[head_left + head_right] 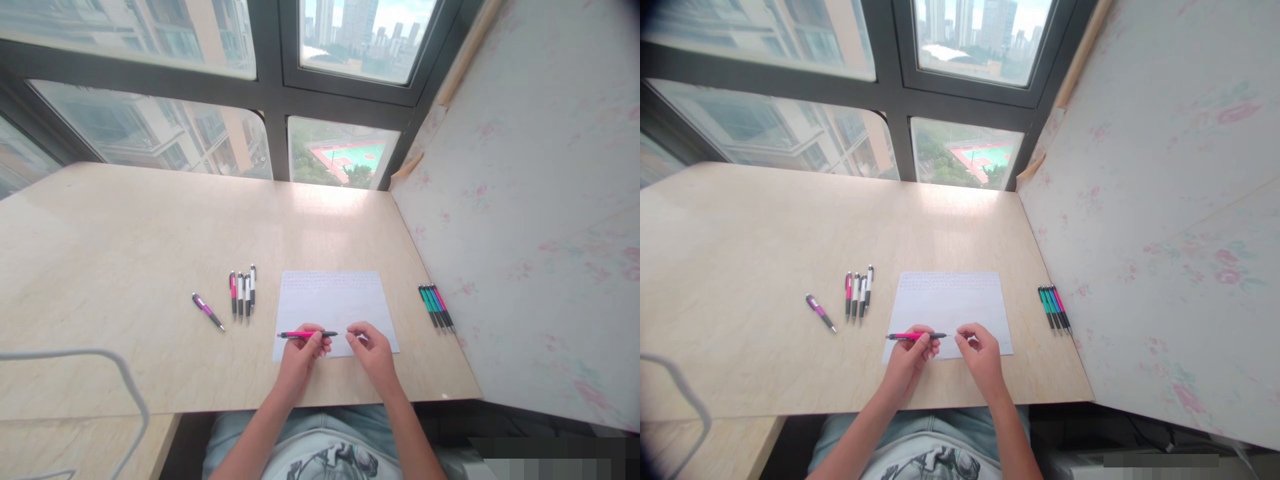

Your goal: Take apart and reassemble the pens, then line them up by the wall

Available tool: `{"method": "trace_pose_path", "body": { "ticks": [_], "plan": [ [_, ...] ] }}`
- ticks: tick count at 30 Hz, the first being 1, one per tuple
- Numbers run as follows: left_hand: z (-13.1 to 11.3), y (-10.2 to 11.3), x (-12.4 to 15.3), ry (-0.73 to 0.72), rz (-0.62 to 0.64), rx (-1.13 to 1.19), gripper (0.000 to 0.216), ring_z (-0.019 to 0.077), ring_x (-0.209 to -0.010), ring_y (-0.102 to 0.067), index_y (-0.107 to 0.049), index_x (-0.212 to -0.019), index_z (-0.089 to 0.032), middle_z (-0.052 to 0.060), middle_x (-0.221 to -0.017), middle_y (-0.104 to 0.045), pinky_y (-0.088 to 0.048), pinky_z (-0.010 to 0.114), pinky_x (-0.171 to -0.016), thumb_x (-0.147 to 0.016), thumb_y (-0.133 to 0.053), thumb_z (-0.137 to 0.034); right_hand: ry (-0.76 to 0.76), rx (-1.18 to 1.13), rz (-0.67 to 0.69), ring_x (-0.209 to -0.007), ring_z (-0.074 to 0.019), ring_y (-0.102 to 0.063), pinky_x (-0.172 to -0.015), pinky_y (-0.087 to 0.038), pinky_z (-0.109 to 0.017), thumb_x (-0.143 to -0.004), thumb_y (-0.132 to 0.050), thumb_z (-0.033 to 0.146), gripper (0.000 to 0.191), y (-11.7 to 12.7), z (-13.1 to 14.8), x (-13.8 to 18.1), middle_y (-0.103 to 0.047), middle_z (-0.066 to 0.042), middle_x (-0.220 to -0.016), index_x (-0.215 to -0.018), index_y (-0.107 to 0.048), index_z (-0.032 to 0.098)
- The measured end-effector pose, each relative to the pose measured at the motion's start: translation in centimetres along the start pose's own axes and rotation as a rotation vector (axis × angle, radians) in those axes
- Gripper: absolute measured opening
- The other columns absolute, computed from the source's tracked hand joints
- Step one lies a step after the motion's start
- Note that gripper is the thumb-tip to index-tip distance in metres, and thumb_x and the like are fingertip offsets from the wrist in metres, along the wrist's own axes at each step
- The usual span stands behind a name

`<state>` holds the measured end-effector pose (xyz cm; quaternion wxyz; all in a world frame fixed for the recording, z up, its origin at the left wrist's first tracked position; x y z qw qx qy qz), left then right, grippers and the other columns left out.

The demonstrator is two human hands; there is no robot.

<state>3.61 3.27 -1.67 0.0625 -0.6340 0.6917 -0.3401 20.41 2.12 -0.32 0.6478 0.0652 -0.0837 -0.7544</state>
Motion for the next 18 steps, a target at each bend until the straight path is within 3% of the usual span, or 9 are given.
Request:
{"method": "trace_pose_path", "body": {
  "ticks": [5, 12, 18],
  "plan": [
    [0.0, 0.0, 0.0, 0.006, -0.006, 0.023, 0.023, 0.0122, -0.062, -0.061, -0.064, -0.09, -0.014, 0.006, -0.073, -0.071, -0.045, 0.022, -0.059, -0.078, -0.072, -0.032, 0.073, 0.226, -0.009, -0.079, -0.0195, -0.063, -0.066, -0.05, -0.028, -0.086, -0.054, 0.028, 0.017, 0.1, 0.3, -1.7, -0.069, -0.008, -0.088, -0.09, -0.067, 0.018],
    [-0.2, -0.1, 0.1, 0.005, -0.017, 0.029, 0.025, 0.0129, -0.063, -0.062, -0.063, -0.09, -0.014, 0.007, -0.073, -0.071, -0.045, 0.022, -0.059, -0.077, -0.073, -0.032, 0.247, 0.651, 0.0, -0.069, -0.0174, -0.056, -0.069, -0.043, -0.03, -0.08, -0.048, 0.012, 0.016, -1.0, 1.2, -6.4, -0.063, -0.005, -0.076, -0.08, -0.063, 0.018],
    [-0.2, -0.1, 0.0, 0.009, -0.008, 0.019, 0.026, 0.0134, -0.063, -0.062, -0.063, -0.089, -0.014, 0.007, -0.073, -0.071, -0.044, 0.023, -0.059, -0.076, -0.073, -0.034, 0.275, 0.673, 0.118, -0.071, -0.0154, -0.056, -0.069, -0.04, -0.025, -0.076, -0.052, 0.008, 0.015, -3.7, 1.7, -9.4, -0.062, -0.002, -0.075, -0.079, -0.061, 0.019]
  ]
}}
Point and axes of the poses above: each hand's wrist, its own x-axis away from the middle knuckle, its own y-axis out of the back of the hand, z = x × y, the point moved 5 cm from there along -x, towards the middle knuckle
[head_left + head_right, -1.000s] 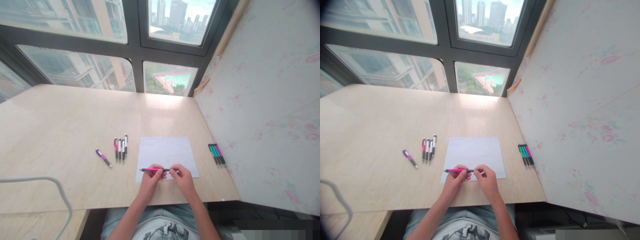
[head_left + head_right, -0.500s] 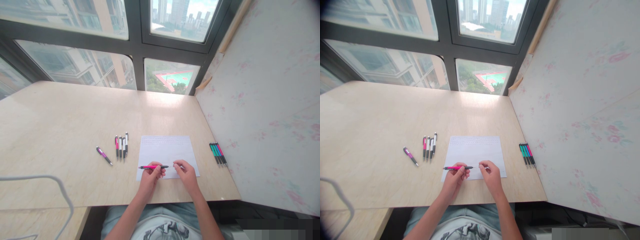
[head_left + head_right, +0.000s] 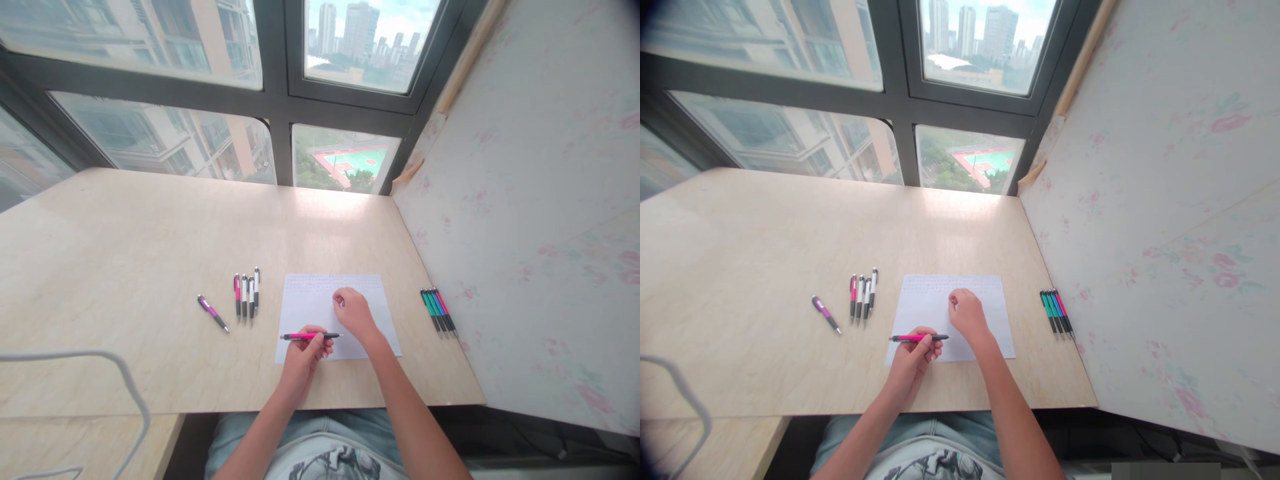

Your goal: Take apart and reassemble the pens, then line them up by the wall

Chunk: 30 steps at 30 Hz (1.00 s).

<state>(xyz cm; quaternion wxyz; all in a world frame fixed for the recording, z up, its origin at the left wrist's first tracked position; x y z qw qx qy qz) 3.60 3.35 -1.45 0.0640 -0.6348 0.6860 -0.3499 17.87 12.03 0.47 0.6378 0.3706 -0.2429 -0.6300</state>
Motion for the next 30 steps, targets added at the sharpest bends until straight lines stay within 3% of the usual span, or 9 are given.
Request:
{"method": "trace_pose_path", "body": {
  "ticks": [7, 14, 21, 25, 30],
  "plan": [
    [0.1, 0.1, 0.0, -0.004, -0.004, 0.006, 0.027, 0.0136, -0.063, -0.061, -0.063, -0.089, -0.014, 0.007, -0.072, -0.07, -0.044, 0.024, -0.06, -0.076, -0.074, -0.034, -0.002, 0.003, 0.059, -0.072, -0.0157, -0.055, -0.07, -0.04, -0.026, -0.075, -0.052, 0.005, 0.019, -1.7, 0.5, -1.8, -0.062, -0.003, -0.076, -0.081, -0.064, 0.019],
    [-0.1, -0.1, -0.1, 0.003, -0.028, 0.009, 0.028, 0.0136, -0.061, -0.061, -0.063, -0.088, -0.014, 0.006, -0.071, -0.07, -0.044, 0.024, -0.058, -0.073, -0.076, -0.034, 0.008, -0.063, 0.054, -0.07, -0.0152, -0.057, -0.072, -0.044, -0.026, -0.079, -0.053, 0.012, 0.031, -0.3, 0.2, 0.1, -0.065, -0.001, -0.077, -0.109, -0.061, 0.017],
    [0.0, 0.0, -0.1, 0.006, -0.013, 0.001, 0.027, 0.0131, -0.063, -0.061, -0.063, -0.089, -0.014, 0.006, -0.073, -0.07, -0.044, 0.023, -0.059, -0.075, -0.074, -0.035, -0.064, -0.08, -0.038, -0.065, -0.0146, -0.057, -0.071, -0.046, -0.028, -0.084, -0.051, 0.017, 0.02, 0.5, -0.7, 0.7, -0.066, -0.003, -0.082, -0.097, -0.066, 0.018],
    [0.0, 0.1, -0.2, 0.004, -0.011, 0.0, 0.027, 0.0132, -0.063, -0.061, -0.064, -0.089, -0.015, 0.006, -0.073, -0.07, -0.043, 0.024, -0.059, -0.075, -0.074, -0.035, -0.058, -0.034, -0.037, -0.079, -0.018, -0.058, -0.075, -0.044, -0.03, -0.083, -0.055, 0.015, 0.025, -0.3, -0.5, -1.2, -0.062, -0.006, -0.093, -0.106, -0.065, 0.02],
    [-0.1, 0.1, -0.1, 0.0, -0.023, 0.005, 0.028, 0.0139, -0.064, -0.061, -0.063, -0.09, -0.015, 0.006, -0.073, -0.07, -0.044, 0.025, -0.061, -0.074, -0.075, -0.035, -0.006, -0.01, 0.006, -0.09, -0.0199, -0.057, -0.077, -0.044, -0.029, -0.083, -0.058, 0.012, 0.013, -0.7, 0.1, -2.2, -0.06, -0.007, -0.095, -0.086, -0.067, 0.021]
  ]
}}
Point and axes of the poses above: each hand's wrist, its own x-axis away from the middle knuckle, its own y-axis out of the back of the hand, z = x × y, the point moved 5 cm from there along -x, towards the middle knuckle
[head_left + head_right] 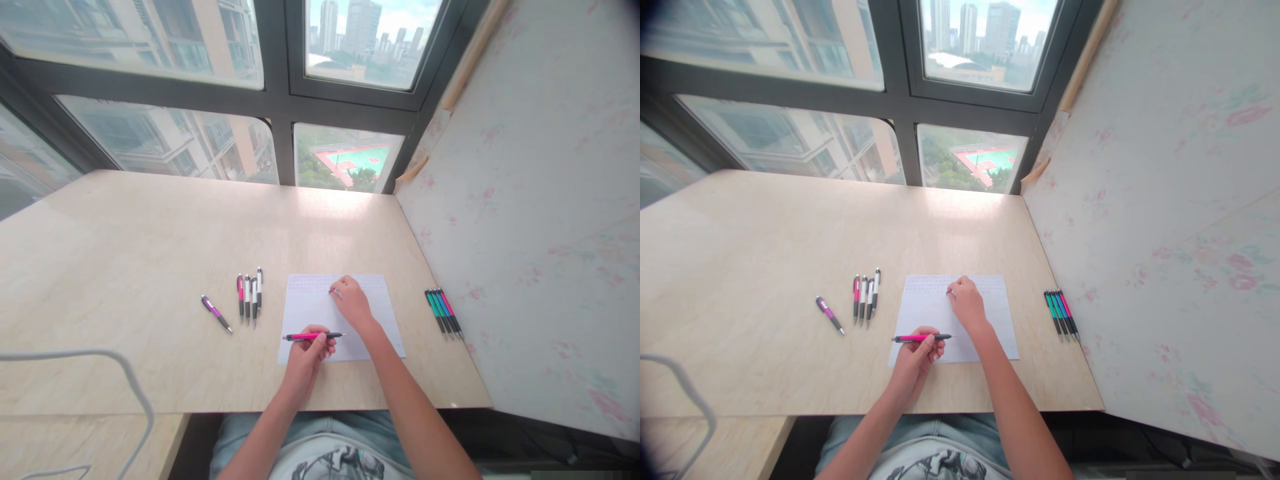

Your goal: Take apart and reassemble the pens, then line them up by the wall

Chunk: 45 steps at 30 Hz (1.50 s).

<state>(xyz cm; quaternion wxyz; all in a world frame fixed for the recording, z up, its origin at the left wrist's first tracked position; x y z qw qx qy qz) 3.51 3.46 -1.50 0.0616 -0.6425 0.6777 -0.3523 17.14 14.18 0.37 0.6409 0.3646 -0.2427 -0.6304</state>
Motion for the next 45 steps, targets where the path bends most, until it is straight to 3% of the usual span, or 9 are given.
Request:
{"method": "trace_pose_path", "body": {
  "ticks": [7, 19, 28, 34, 37, 40, 45],
  "plan": [
    [0.0, -0.2, 0.0, 0.013, 0.013, 0.012, 0.028, 0.0132, -0.064, -0.061, -0.063, -0.09, -0.015, 0.005, -0.073, -0.07, -0.044, 0.024, -0.06, -0.075, -0.074, -0.036, 0.058, -0.029, 0.045, -0.074, -0.0152, -0.059, -0.072, -0.044, -0.026, -0.084, -0.052, 0.008, 0.017, 0.8, 0.2, 0.9, -0.065, -0.003, -0.083, -0.087, -0.064, 0.02],
    [0.0, -0.1, 0.0, 0.01, 0.027, 0.046, 0.024, 0.0126, -0.064, -0.061, -0.062, -0.09, -0.015, 0.006, -0.073, -0.07, -0.044, 0.023, -0.061, -0.077, -0.073, -0.032, 0.077, 0.029, 0.121, -0.072, -0.0139, -0.055, -0.068, -0.04, -0.024, -0.075, -0.053, 0.0, 0.022, -1.5, 0.6, 0.1, -0.061, -0.002, -0.078, -0.08, -0.064, 0.019],
    [0.2, 0.0, 0.0, 0.013, 0.036, 0.05, 0.022, 0.0127, -0.066, -0.061, -0.062, -0.092, -0.014, 0.006, -0.074, -0.07, -0.044, 0.024, -0.063, -0.08, -0.07, -0.031, 0.037, 0.027, 0.116, -0.076, -0.0158, -0.056, -0.072, -0.041, -0.026, -0.076, -0.052, 0.001, 0.025, -1.4, 0.5, -0.1, -0.063, -0.004, -0.082, -0.087, -0.066, 0.018],
    [0.2, 0.0, 0.0, 0.013, 0.029, 0.055, 0.023, 0.0129, -0.065, -0.061, -0.062, -0.091, -0.015, 0.006, -0.073, -0.07, -0.044, 0.024, -0.063, -0.078, -0.072, -0.032, 0.015, -0.033, 0.096, -0.074, -0.015, -0.058, -0.075, -0.044, -0.027, -0.08, -0.053, 0.005, 0.028, 0.9, 1.1, 1.4, -0.065, -0.003, -0.082, -0.102, -0.065, 0.017],
    [0.1, 0.0, -0.1, -0.006, 0.036, 0.03, 0.023, 0.0116, -0.063, -0.058, -0.063, -0.09, -0.015, 0.004, -0.071, -0.067, -0.041, 0.022, -0.06, -0.079, -0.071, -0.033, 0.007, -0.246, 0.126, -0.078, -0.0146, -0.06, -0.072, -0.046, -0.026, -0.089, -0.051, 0.02, 0.016, 2.9, 2.1, 3.9, -0.068, -0.003, -0.088, -0.093, -0.067, 0.019],
    [0.0, 0.0, -0.1, -0.04, 0.046, -0.026, 0.021, 0.0093, -0.058, -0.052, -0.064, -0.087, -0.015, -0.001, -0.064, -0.061, -0.037, 0.021, -0.056, -0.078, -0.072, -0.032, 0.054, -0.372, 0.332, -0.079, -0.0151, -0.062, -0.066, -0.046, -0.024, -0.088, -0.057, 0.025, 0.014, 3.7, 3.7, 6.6, -0.07, -0.002, -0.086, -0.094, -0.069, 0.021],
    [0.0, 0.0, -0.1, -0.037, 0.039, -0.093, 0.025, 0.0105, -0.06, -0.051, -0.064, -0.091, -0.015, -0.001, -0.064, -0.061, -0.038, 0.023, -0.059, -0.075, -0.074, -0.031, 0.048, -0.33, 0.282, -0.071, -0.0142, -0.06, -0.065, -0.046, -0.026, -0.085, -0.06, 0.02, 0.009, 4.9, 4.0, 8.7, -0.068, 0.0, -0.078, -0.088, -0.069, 0.021]
  ]
}}
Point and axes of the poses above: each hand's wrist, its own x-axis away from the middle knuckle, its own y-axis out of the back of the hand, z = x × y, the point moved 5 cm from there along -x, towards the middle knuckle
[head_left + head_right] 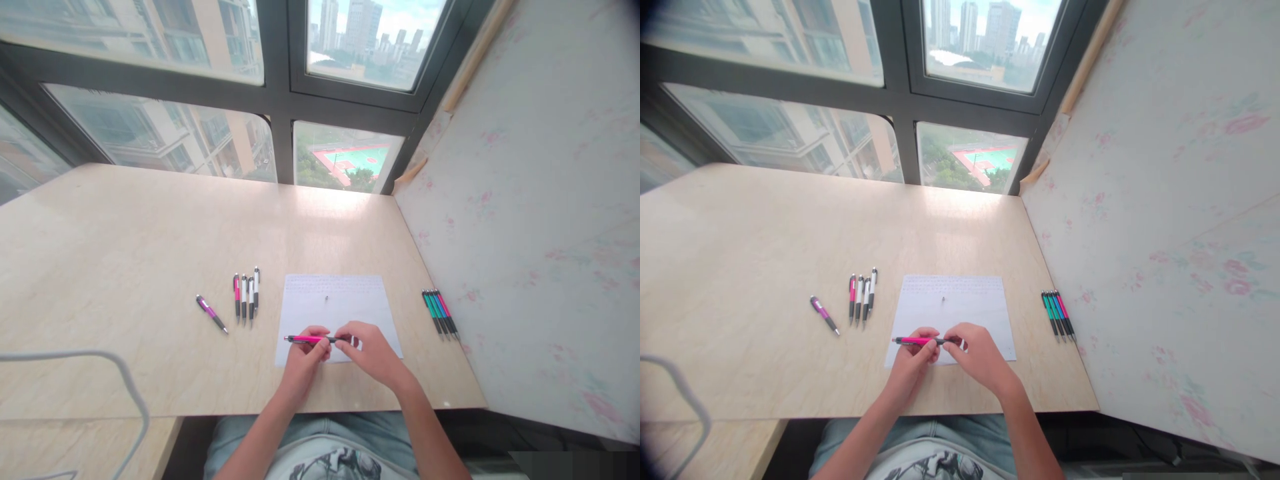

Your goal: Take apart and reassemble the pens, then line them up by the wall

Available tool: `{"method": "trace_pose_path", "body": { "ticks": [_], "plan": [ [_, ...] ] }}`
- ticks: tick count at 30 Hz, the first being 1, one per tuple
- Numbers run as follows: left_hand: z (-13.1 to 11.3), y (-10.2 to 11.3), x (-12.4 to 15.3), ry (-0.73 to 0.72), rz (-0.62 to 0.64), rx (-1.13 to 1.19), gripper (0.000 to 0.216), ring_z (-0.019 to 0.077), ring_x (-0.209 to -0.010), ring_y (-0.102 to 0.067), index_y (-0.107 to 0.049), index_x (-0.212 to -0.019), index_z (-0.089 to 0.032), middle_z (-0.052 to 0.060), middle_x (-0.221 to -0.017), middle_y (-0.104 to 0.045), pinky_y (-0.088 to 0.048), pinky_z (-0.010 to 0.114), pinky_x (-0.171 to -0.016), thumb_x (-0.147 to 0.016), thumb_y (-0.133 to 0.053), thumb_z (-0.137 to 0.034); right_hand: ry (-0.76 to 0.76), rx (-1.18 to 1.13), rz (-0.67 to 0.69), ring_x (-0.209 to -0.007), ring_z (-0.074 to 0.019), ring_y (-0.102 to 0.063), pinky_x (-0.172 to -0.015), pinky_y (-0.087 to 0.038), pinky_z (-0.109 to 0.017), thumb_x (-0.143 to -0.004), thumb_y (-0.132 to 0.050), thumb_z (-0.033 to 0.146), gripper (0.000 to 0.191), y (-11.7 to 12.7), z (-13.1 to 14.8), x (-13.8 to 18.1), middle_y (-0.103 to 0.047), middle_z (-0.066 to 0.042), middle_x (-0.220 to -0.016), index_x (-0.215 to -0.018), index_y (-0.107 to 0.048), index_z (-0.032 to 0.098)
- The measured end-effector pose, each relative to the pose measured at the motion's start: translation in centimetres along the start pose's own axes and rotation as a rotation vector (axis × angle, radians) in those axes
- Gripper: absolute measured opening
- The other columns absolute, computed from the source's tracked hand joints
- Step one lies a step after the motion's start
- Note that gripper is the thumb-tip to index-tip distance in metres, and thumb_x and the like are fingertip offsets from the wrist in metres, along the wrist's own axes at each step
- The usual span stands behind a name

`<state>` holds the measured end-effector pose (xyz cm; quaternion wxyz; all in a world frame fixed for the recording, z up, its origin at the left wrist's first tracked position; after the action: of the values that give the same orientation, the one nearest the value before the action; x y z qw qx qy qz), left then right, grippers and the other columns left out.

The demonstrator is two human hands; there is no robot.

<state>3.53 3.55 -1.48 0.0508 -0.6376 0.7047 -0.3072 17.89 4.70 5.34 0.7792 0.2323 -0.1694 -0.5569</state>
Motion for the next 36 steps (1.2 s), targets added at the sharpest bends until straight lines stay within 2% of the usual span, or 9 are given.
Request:
{"method": "trace_pose_path", "body": {
  "ticks": [7, 11, 15, 18, 22, 30, 33, 36],
  "plan": [
    [-0.2, 0.1, 0.2, -0.011, 0.003, 0.118, 0.02, 0.0102, -0.06, -0.051, -0.063, -0.088, -0.015, 0.002, -0.067, -0.062, -0.038, 0.022, -0.058, -0.081, -0.069, -0.032, -0.025, -0.049, -0.064, -0.073, -0.0148, -0.06, -0.063, -0.046, -0.025, -0.084, -0.061, 0.021, 0.007, 0.3, -1.0, 0.5, -0.066, -0.001, -0.079, -0.086, -0.068, 0.021],
    [-0.1, 0.1, 0.2, -0.011, 0.005, 0.157, 0.018, 0.0103, -0.062, -0.053, -0.063, -0.09, -0.014, 0.003, -0.068, -0.063, -0.039, 0.022, -0.059, -0.083, -0.066, -0.031, -0.03, -0.024, -0.101, -0.078, -0.0159, -0.059, -0.063, -0.046, -0.025, -0.083, -0.061, 0.02, 0.009, 1.7, -1.4, 1.3, -0.064, -0.003, -0.082, -0.085, -0.069, 0.021],
    [-0.1, 0.2, 0.2, -0.006, -0.005, 0.176, 0.017, 0.0101, -0.062, -0.053, -0.064, -0.089, -0.014, 0.003, -0.069, -0.063, -0.039, 0.021, -0.059, -0.083, -0.067, -0.03, -0.122, -0.005, -0.14, -0.074, -0.0162, -0.061, -0.064, -0.047, -0.026, -0.081, -0.061, 0.022, 0.011, 3.2, -3.5, 2.4, -0.066, -0.003, -0.082, -0.087, -0.069, 0.021],
    [-0.2, 0.2, 0.1, 0.0, -0.01, 0.186, 0.018, 0.01, -0.061, -0.053, -0.064, -0.088, -0.014, 0.003, -0.068, -0.063, -0.039, 0.021, -0.058, -0.082, -0.068, -0.03, -0.227, 0.028, -0.193, -0.074, -0.0177, -0.063, -0.063, -0.046, -0.027, -0.081, -0.059, 0.023, 0.014, 3.4, -5.4, 2.6, -0.069, -0.004, -0.083, -0.089, -0.069, 0.019],
    [-0.2, 0.2, 0.1, 0.006, -0.013, 0.191, 0.018, 0.0103, -0.061, -0.054, -0.064, -0.088, -0.014, 0.003, -0.068, -0.064, -0.039, 0.021, -0.058, -0.081, -0.069, -0.03, -0.292, 0.083, -0.237, -0.074, -0.0189, -0.064, -0.068, -0.046, -0.029, -0.08, -0.057, 0.024, 0.014, 2.0, -5.8, 0.8, -0.072, -0.004, -0.08, -0.084, -0.07, 0.019],
    [0.0, 0.2, 0.2, 0.0, -0.013, 0.2, 0.019, 0.0104, -0.061, -0.054, -0.064, -0.087, -0.014, 0.004, -0.068, -0.064, -0.039, 0.021, -0.058, -0.08, -0.07, -0.03, -0.363, 0.178, -0.322, -0.066, -0.0173, -0.063, -0.06, -0.04, -0.025, -0.083, -0.056, 0.03, 0.018, -0.6, -4.4, -4.8, -0.073, -0.006, -0.076, -0.078, -0.071, 0.02],
    [0.0, 0.2, 0.2, 0.004, -0.02, 0.205, 0.02, 0.0103, -0.061, -0.055, -0.064, -0.087, -0.014, 0.004, -0.068, -0.064, -0.039, 0.021, -0.058, -0.08, -0.07, -0.031, -0.374, 0.192, -0.339, -0.067, -0.0178, -0.063, -0.062, -0.04, -0.025, -0.084, -0.056, 0.03, 0.019, -0.5, -4.4, -5.2, -0.072, -0.006, -0.074, -0.078, -0.071, 0.019],
    [0.1, 0.2, 0.1, 0.009, -0.023, 0.209, 0.021, 0.0105, -0.061, -0.055, -0.063, -0.089, -0.014, 0.004, -0.068, -0.065, -0.039, 0.021, -0.058, -0.079, -0.071, -0.031, -0.364, 0.144, -0.342, -0.067, -0.0173, -0.064, -0.064, -0.04, -0.025, -0.086, -0.054, 0.032, 0.021, -0.1, -4.1, -4.3, -0.071, -0.005, -0.071, -0.08, -0.069, 0.019]
  ]
}}
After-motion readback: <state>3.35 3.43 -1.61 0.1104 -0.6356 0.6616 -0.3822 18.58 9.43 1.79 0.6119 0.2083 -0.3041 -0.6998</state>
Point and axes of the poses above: each hand's wrist, its own x-axis away from the middle knuckle, its own y-axis out of the back of the hand, z = x × y, the point moved 5 cm from there along -x, towards the middle knuckle
